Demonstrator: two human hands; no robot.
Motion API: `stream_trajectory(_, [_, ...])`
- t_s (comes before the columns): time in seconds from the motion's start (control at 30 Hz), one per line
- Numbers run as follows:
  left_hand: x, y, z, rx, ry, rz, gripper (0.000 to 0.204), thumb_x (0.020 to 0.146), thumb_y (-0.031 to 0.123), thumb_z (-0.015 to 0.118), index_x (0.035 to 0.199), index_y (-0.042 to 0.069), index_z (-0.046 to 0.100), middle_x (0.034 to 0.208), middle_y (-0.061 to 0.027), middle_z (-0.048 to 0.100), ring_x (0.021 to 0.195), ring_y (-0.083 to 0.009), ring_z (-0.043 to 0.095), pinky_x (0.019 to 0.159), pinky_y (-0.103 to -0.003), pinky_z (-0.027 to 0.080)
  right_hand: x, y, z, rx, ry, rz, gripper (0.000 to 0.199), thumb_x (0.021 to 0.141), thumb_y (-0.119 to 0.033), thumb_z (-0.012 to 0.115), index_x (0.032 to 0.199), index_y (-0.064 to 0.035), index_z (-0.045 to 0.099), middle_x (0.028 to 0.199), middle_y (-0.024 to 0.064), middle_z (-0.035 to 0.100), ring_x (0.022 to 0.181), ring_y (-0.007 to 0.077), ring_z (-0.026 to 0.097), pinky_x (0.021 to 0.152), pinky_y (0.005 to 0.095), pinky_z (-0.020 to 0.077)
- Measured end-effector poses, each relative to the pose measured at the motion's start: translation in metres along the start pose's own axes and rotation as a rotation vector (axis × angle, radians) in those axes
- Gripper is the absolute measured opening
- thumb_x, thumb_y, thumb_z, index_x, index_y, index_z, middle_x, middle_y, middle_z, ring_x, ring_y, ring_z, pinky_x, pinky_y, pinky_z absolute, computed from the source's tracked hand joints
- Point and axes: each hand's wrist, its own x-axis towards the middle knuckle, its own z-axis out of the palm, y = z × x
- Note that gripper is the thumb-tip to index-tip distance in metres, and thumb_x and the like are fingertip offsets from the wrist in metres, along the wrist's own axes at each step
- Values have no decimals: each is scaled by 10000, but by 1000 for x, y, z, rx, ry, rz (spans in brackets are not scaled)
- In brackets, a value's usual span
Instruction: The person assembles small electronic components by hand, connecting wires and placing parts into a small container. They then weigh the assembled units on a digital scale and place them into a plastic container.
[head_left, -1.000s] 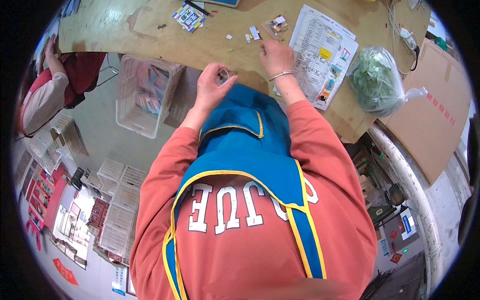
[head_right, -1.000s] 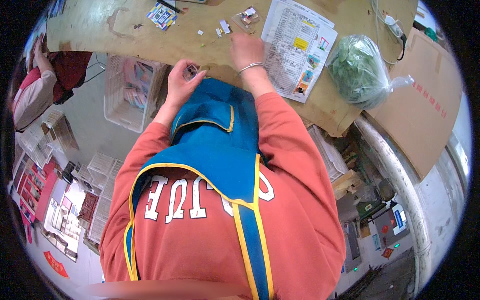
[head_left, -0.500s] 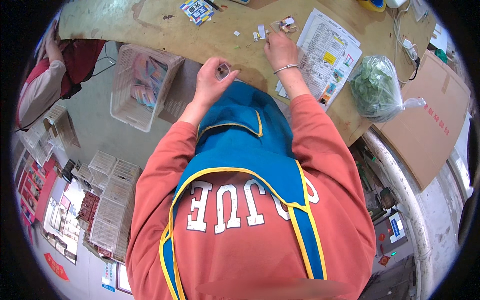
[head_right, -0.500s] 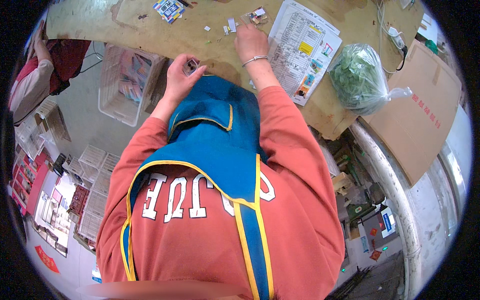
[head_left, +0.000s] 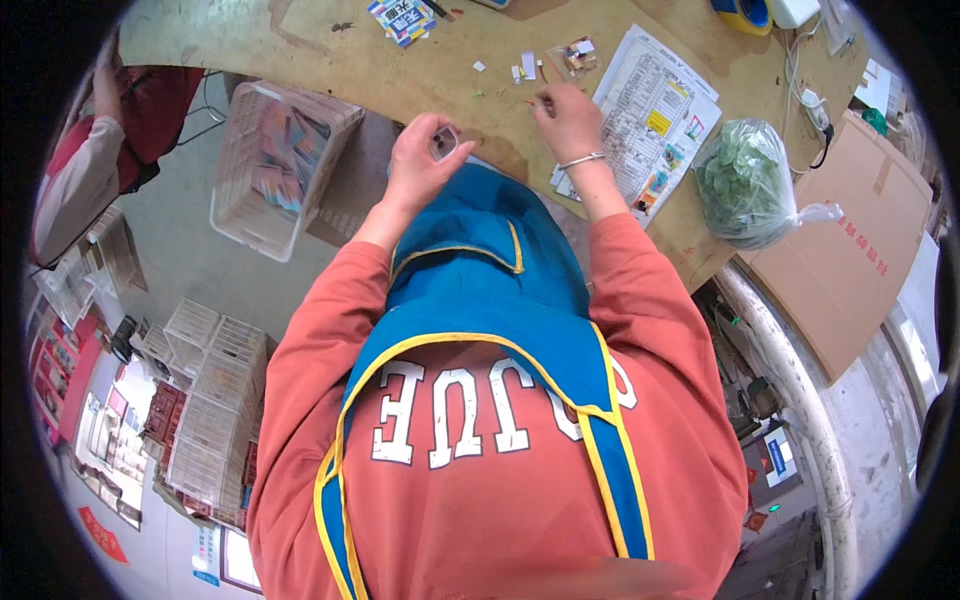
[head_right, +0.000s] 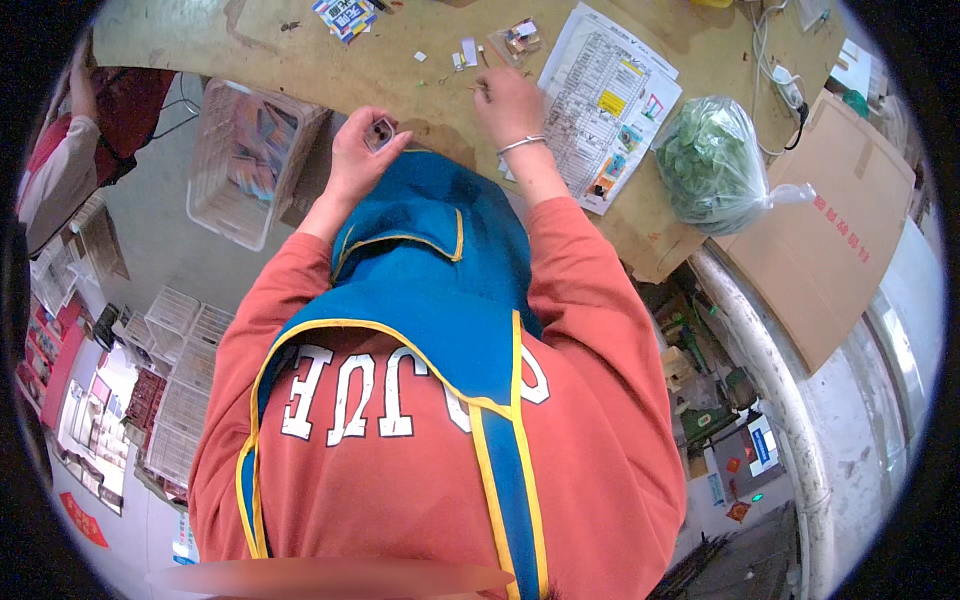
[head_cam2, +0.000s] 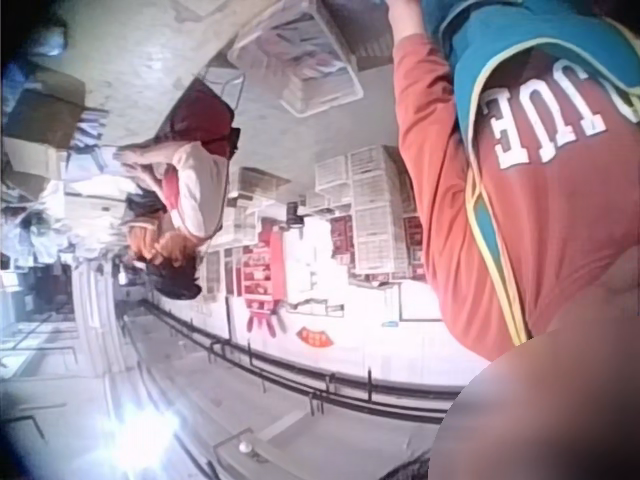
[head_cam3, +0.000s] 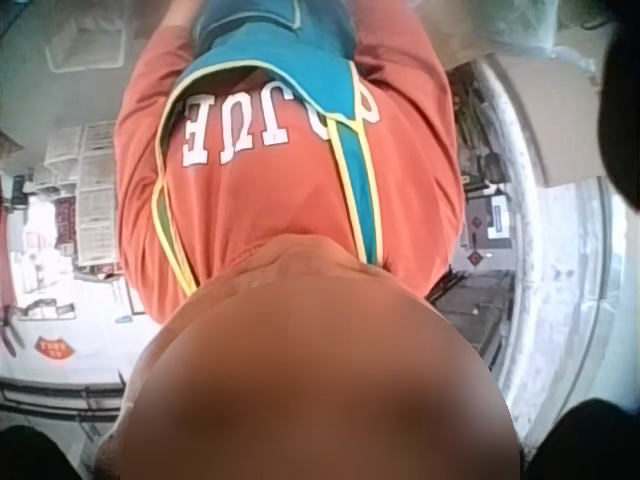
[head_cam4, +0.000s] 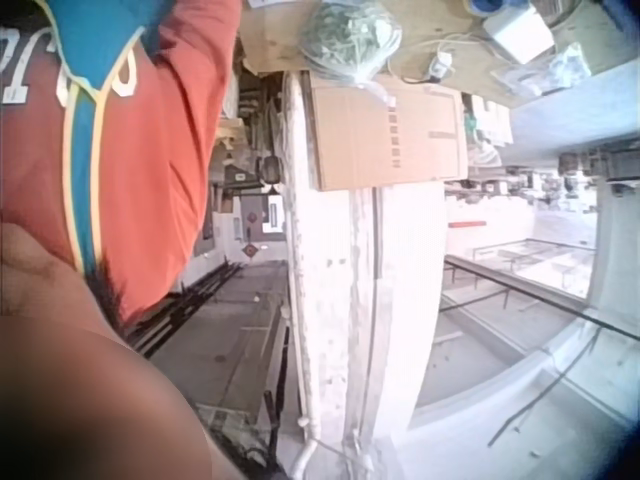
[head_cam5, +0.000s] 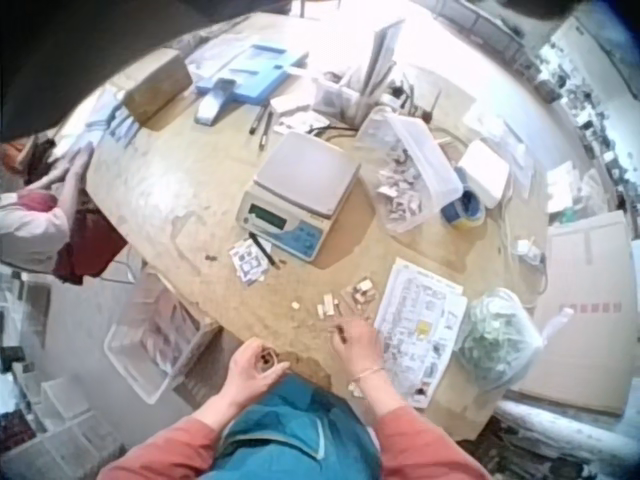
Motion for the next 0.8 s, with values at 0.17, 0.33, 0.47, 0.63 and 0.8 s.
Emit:
stream_trajectory(0.17, [0,1,0,-36,-3,-45,284,824,180,831,985,31,651,909,-80,644,819,-167,636,753,-295,518,-21,20,-17,82,13,91,177,785,-185,756,932,-95,712,908,123,674,854,341,674,743,443,543])
stream_trajectory(0.33, [1,4,4,-29,2,-23,279,799,179,832,954,39,646,883,-103,640,802,-232,651,735,-336,529,-34,20,-6,-61,-43,-11,174,788,-186,757,932,-94,720,950,132,663,840,353,656,725,455,532])
stream_trajectory(0.47, [1,3,3,-14,-11,-9,277,819,147,834,979,26,643,895,-60,633,808,-143,615,748,-290,512,-31,23,-9,106,77,52,147,805,-184,739,901,-77,711,902,140,656,836,365,650,732,464,529])
stream_trajectory(0.63, [-1,3,4,-23,-9,-21,278,802,181,831,955,41,646,874,-99,627,795,-220,643,726,-327,523,11,46,-20,73,162,209,159,831,-163,698,946,-58,726,914,165,682,874,373,665,784,464,538])
stream_trajectory(0.8, [-4,4,5,-22,0,-24,281,801,178,833,963,41,648,875,-95,625,789,-211,636,724,-321,521,54,66,-16,310,154,167,207,858,-130,694,1038,-37,735,1003,146,749,895,282,727,807,357,562])
